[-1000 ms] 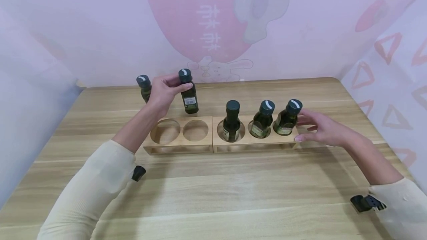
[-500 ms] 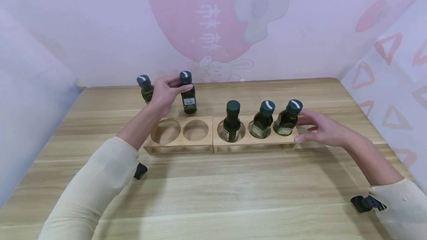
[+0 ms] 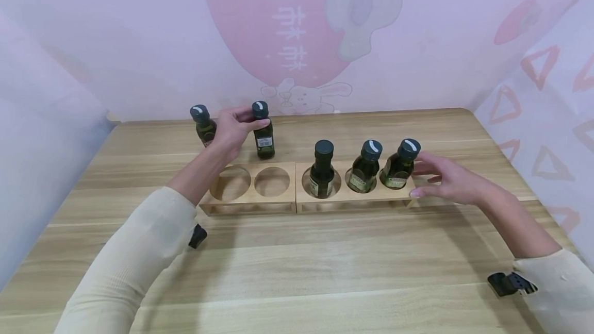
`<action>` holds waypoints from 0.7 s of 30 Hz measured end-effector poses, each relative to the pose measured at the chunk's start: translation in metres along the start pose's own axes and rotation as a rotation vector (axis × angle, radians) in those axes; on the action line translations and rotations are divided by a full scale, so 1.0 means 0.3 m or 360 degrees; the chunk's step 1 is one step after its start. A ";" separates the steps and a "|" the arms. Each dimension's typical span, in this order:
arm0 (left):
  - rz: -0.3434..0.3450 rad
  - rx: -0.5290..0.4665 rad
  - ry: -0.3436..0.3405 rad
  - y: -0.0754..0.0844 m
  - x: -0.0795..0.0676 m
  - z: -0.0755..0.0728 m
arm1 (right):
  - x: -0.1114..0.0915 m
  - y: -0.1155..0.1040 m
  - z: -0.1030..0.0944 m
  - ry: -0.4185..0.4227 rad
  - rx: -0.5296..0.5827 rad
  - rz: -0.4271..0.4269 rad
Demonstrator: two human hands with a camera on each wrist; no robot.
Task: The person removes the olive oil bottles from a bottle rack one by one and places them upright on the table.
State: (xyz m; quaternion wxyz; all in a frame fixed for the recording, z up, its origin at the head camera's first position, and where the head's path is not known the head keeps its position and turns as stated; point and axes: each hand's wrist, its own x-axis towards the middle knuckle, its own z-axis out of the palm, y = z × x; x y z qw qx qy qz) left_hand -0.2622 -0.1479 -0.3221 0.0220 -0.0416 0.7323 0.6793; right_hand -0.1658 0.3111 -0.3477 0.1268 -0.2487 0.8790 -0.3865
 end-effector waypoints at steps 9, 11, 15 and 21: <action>-0.0016 -0.0030 0.0022 -0.004 0.003 0.001 | -0.003 0.002 0.003 0.0005 0.0002 0.0008; -0.0027 -0.0044 0.0029 -0.004 0.004 0.000 | -0.003 0.002 0.004 0.0005 -0.0003 0.0002; -0.0035 -0.0055 0.0035 -0.003 0.008 -0.004 | -0.003 -0.001 0.000 0.0001 -0.0013 0.0003; -0.0049 -0.0018 0.0021 -0.002 0.014 -0.014 | -0.001 -0.006 -0.004 -0.0006 -0.0011 0.0010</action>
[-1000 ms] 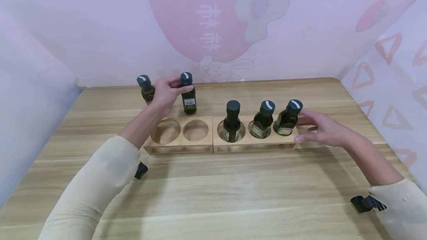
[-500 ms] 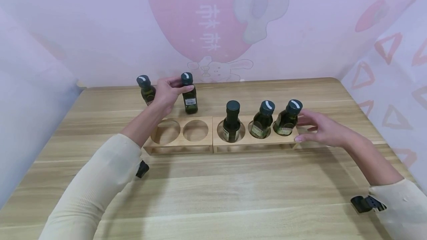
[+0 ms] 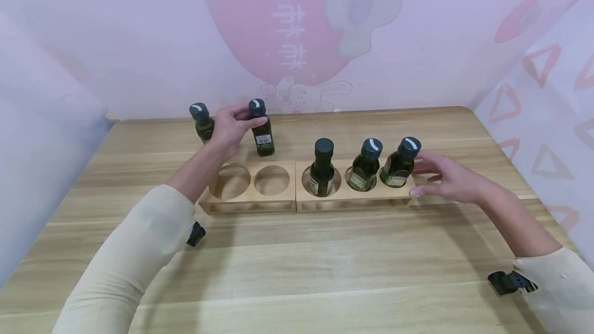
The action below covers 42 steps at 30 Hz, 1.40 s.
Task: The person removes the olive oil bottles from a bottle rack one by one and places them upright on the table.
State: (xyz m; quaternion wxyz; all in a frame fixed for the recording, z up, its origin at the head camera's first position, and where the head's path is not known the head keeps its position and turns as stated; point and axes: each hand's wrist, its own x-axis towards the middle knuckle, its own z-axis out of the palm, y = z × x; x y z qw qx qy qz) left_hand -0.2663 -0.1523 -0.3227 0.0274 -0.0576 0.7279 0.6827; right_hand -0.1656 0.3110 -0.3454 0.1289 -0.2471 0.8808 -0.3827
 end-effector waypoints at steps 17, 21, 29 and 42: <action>0.0143 0.0169 -0.0035 0.016 -0.025 -0.016 | 0.004 0.001 0.002 -0.0013 0.0004 -0.0010; 0.0233 0.0217 -0.0045 0.025 -0.034 -0.021 | 0.004 0.002 0.002 -0.0013 0.0006 -0.0008; 0.0328 0.0394 -0.0060 0.056 -0.069 -0.032 | 0.002 0.008 0.002 -0.0013 0.0003 0.0017; 0.0420 0.0438 0.0080 0.117 -0.144 -0.036 | 0.005 0.009 0.002 -0.0006 -0.0007 0.0009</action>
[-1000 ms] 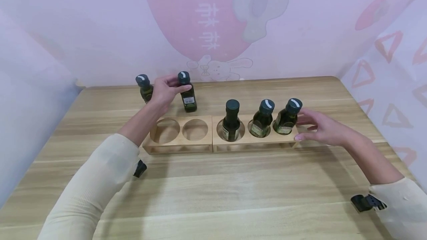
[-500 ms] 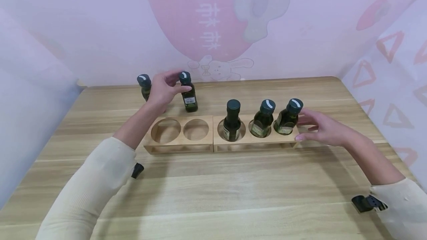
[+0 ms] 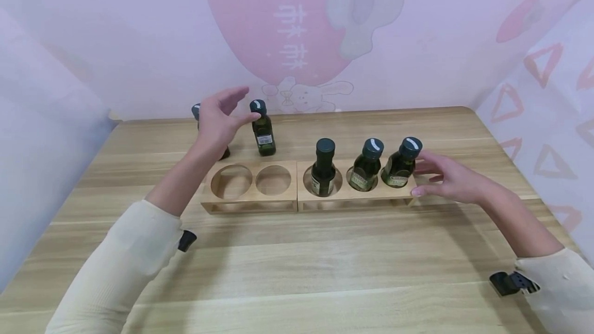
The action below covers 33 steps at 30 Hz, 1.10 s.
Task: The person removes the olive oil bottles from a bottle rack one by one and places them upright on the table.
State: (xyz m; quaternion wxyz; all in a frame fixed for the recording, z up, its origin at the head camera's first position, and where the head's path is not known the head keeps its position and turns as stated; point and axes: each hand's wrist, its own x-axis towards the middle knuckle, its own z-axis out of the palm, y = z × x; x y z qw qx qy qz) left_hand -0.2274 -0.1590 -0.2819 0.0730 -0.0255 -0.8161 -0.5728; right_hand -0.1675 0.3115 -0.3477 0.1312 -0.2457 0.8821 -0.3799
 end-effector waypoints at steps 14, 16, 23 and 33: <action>0.0103 -0.0243 -0.0065 0.016 -0.079 0.039 | 0.000 0.003 0.001 0.0007 0.0017 -0.0002; 0.0110 -0.0232 -0.0109 0.012 -0.089 0.051 | -0.002 0.006 0.000 0.0008 0.0021 -0.0007; 0.0014 -0.0227 -0.0283 -0.001 -0.126 0.109 | -0.004 0.009 -0.001 0.0005 0.0025 -0.0005; -0.0048 -0.0259 -0.0460 -0.009 -0.141 0.164 | -0.002 0.015 -0.002 0.0005 0.0022 -0.0012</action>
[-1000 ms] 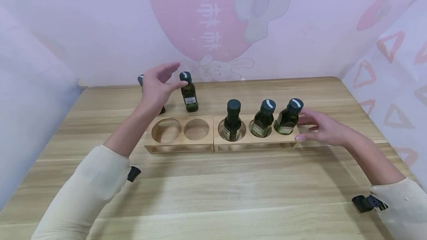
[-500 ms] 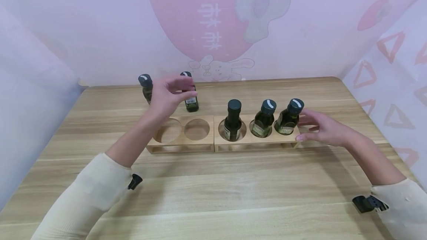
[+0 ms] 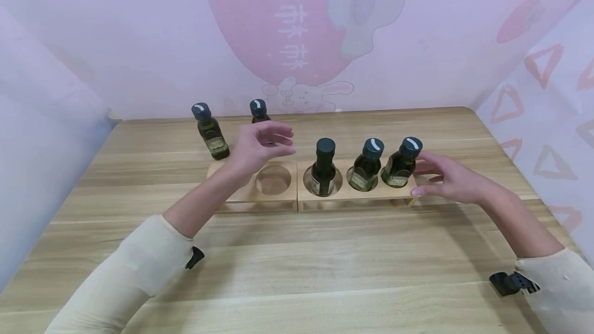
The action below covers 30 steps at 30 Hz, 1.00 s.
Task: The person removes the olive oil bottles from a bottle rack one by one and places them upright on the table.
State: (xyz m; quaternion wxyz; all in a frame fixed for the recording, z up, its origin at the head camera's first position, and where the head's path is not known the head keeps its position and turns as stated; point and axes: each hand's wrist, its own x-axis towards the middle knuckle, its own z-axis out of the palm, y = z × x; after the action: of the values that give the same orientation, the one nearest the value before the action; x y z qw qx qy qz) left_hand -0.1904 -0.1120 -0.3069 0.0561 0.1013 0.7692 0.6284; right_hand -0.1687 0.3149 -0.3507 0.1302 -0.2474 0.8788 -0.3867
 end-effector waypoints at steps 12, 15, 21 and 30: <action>0.0050 0.0052 -0.0324 -0.025 0.010 0.043 | 0.001 -0.004 -0.002 -0.0006 -0.0006 -0.0033; 0.0055 0.0045 -0.0353 -0.026 0.013 0.059 | -0.001 -0.004 -0.001 -0.0007 -0.0005 -0.0032; 0.0090 -0.0019 -0.0409 -0.033 0.019 0.091 | 0.000 -0.001 -0.001 -0.0003 -0.0018 -0.0054; 0.0107 -0.0072 -0.0476 -0.041 0.024 0.137 | 0.000 -0.007 -0.003 -0.0009 0.0004 -0.0030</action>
State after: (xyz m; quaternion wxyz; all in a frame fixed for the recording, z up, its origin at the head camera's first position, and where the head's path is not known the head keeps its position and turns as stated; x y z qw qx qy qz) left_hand -0.1896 -0.0734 -0.3270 0.1512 0.2181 0.7341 0.6250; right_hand -0.1683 0.3142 -0.3487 0.1292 -0.2566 0.8756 -0.3882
